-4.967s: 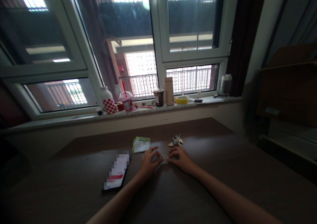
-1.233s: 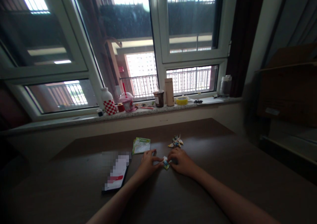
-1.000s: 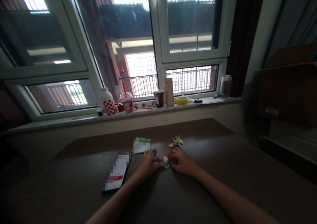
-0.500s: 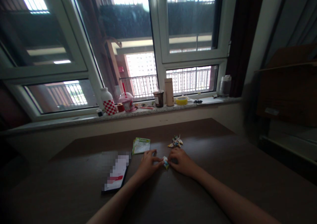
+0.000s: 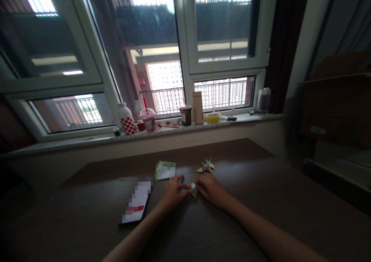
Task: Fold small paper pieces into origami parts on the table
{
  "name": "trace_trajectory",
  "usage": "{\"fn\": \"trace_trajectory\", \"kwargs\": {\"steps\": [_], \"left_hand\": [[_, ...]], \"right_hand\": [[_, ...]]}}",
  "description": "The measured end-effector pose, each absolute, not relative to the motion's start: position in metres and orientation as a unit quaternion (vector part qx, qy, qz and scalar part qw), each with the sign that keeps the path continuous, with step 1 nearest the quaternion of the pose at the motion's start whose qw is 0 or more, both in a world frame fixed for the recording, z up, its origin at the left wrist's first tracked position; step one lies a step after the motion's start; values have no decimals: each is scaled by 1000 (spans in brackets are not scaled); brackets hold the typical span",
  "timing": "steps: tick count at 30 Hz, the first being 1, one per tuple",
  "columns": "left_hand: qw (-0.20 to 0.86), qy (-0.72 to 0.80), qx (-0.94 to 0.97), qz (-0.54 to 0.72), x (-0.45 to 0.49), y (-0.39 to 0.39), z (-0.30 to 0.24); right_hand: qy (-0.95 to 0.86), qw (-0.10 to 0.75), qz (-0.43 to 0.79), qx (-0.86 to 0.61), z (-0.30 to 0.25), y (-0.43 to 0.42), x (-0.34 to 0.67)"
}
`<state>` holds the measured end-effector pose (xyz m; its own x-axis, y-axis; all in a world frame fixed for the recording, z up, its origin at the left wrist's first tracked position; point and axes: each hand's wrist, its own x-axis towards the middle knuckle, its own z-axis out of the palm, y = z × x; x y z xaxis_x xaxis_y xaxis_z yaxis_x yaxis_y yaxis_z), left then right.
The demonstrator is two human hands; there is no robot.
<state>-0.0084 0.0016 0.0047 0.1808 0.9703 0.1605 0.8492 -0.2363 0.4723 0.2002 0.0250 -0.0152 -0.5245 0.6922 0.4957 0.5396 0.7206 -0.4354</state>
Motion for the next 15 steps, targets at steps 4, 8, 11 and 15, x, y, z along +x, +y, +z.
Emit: {"fn": "trace_trajectory", "kwargs": {"steps": [4, 8, 11, 15], "left_hand": [[133, 594, 763, 218, -8, 2, 3], [117, 578, 774, 232, -8, 3, 0], [102, 564, 781, 248, -7, 4, -2], [94, 563, 779, 260, -3, 4, -2]], "right_hand": [[-860, 339, 109, -365, -17, 26, 198], [-855, 343, 110, -373, -19, 27, 197], [-855, 343, 119, -371, -17, 25, 198], [-858, 340, 121, -365, -17, 26, 199]]}}
